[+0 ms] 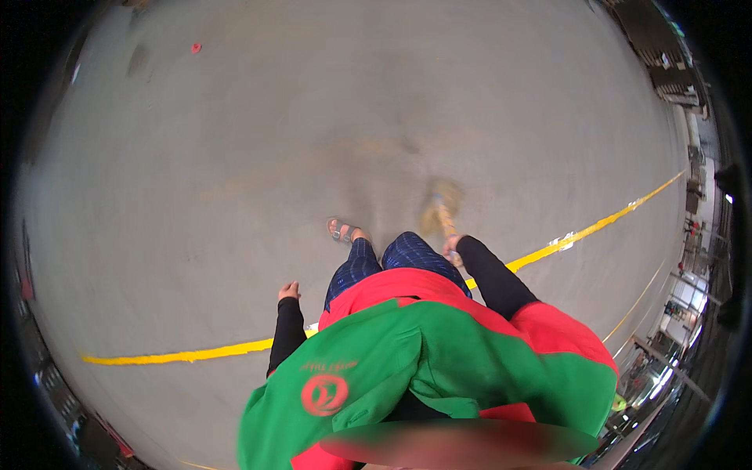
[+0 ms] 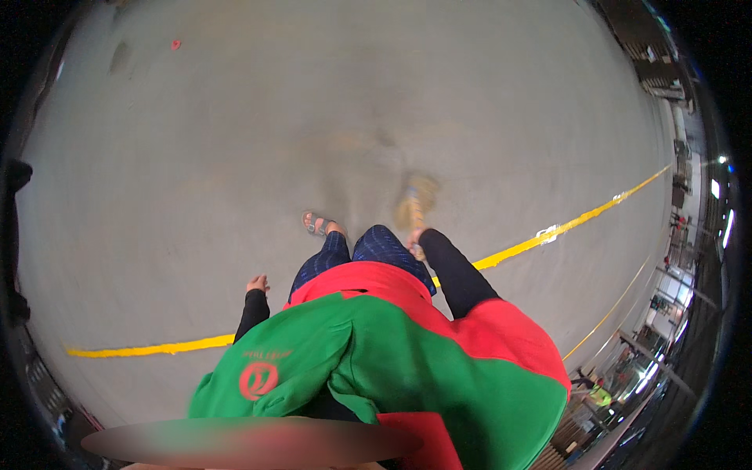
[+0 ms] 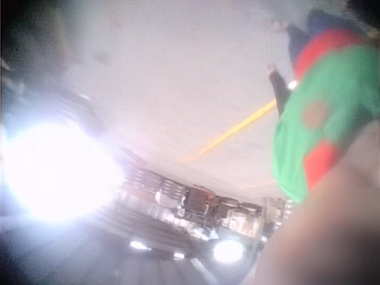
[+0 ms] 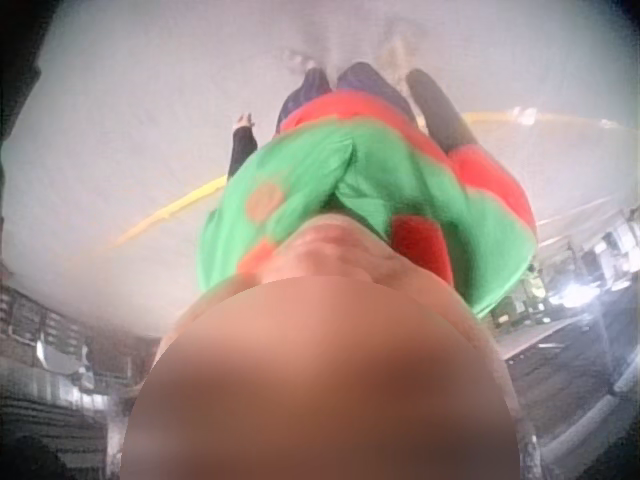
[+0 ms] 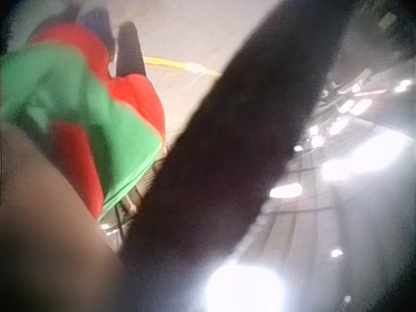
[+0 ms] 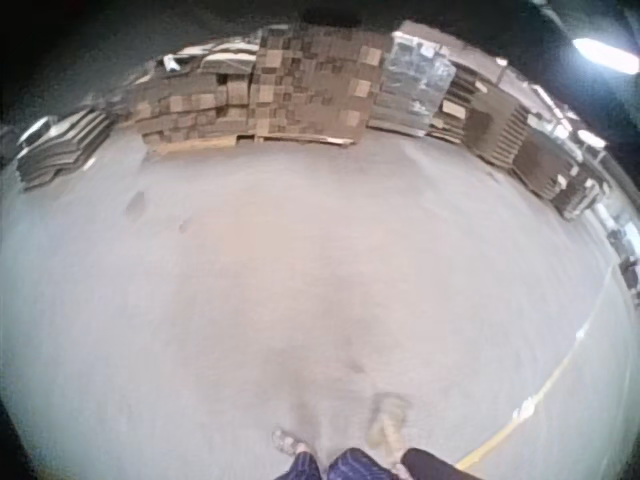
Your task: The person sweeps a warehouse floor using a broom and dustpan, gathering debris into a pile. The person moves around stacks of cardboard and plastic-wrapped pallets while sweeping.
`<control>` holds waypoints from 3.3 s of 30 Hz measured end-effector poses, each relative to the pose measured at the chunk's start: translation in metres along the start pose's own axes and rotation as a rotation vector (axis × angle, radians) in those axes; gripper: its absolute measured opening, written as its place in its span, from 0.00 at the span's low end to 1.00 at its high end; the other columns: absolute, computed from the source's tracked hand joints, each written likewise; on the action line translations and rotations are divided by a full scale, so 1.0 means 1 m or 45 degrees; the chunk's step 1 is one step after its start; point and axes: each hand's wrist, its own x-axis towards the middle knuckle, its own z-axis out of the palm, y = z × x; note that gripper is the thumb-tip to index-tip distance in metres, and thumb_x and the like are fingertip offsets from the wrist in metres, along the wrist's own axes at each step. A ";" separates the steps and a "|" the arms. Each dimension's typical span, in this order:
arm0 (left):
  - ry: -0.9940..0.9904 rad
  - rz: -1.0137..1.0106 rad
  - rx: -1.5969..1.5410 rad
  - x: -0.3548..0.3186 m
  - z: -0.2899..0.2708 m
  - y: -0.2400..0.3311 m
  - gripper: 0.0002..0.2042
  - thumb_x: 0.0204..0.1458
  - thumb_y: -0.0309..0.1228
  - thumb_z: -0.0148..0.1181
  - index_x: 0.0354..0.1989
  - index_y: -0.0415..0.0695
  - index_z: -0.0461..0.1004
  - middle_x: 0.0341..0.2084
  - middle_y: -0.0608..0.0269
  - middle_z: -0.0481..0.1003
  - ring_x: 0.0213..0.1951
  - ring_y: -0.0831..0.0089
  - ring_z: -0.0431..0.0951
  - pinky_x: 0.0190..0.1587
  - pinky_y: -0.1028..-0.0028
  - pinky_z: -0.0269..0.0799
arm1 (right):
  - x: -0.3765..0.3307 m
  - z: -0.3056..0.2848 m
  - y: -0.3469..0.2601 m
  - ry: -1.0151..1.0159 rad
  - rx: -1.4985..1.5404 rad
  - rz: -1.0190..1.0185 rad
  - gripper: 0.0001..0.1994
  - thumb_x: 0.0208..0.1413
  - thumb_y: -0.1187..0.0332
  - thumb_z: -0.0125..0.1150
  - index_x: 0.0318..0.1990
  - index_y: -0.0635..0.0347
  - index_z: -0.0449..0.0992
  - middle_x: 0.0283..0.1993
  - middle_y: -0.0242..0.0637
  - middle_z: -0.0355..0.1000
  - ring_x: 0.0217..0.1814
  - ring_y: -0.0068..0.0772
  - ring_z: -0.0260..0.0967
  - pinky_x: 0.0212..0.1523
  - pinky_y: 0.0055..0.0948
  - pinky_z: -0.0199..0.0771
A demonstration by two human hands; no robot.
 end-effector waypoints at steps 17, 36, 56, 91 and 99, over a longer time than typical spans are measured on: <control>-0.252 0.384 0.263 0.040 0.073 0.163 0.16 0.42 0.36 0.49 0.41 0.47 0.68 0.29 0.66 0.72 0.27 0.71 0.73 0.19 0.69 0.64 | -0.111 0.024 -0.113 0.864 -0.628 -0.944 0.20 0.32 0.65 0.58 0.39 0.57 0.67 0.33 0.46 0.69 0.38 0.47 0.66 0.37 0.37 0.66; 0.023 0.107 0.424 -0.030 0.135 0.290 0.18 0.41 0.33 0.53 0.40 0.36 0.68 0.24 0.59 0.72 0.23 0.73 0.71 0.27 0.73 0.69 | 0.031 -0.277 -0.034 0.312 1.400 0.119 0.07 0.42 0.68 0.48 0.19 0.60 0.67 0.16 0.40 0.64 0.17 0.39 0.63 0.17 0.39 0.63; -0.038 0.407 0.665 -0.065 0.190 0.444 0.16 0.43 0.33 0.52 0.39 0.37 0.70 0.26 0.59 0.74 0.24 0.76 0.71 0.27 0.77 0.67 | -0.119 -0.184 -0.447 0.391 -0.549 -0.972 0.14 0.32 0.69 0.55 0.31 0.63 0.71 0.32 0.46 0.70 0.37 0.43 0.68 0.37 0.35 0.68; -0.407 0.833 2.719 0.035 0.343 0.868 0.08 0.37 0.33 0.54 0.27 0.47 0.69 0.30 0.59 0.72 0.36 0.61 0.72 0.37 0.64 0.68 | 0.042 -0.628 -0.459 0.347 0.724 -0.010 0.21 0.32 0.65 0.59 0.38 0.59 0.63 0.32 0.43 0.67 0.35 0.33 0.66 0.31 0.30 0.67; -0.242 0.461 0.685 0.006 0.505 0.927 0.17 0.44 0.33 0.52 0.41 0.35 0.66 0.30 0.59 0.71 0.32 0.73 0.71 0.35 0.77 0.69 | -0.077 -0.511 -0.626 0.139 -0.052 -0.505 0.22 0.30 0.66 0.61 0.39 0.59 0.68 0.38 0.46 0.68 0.36 0.38 0.68 0.36 0.37 0.68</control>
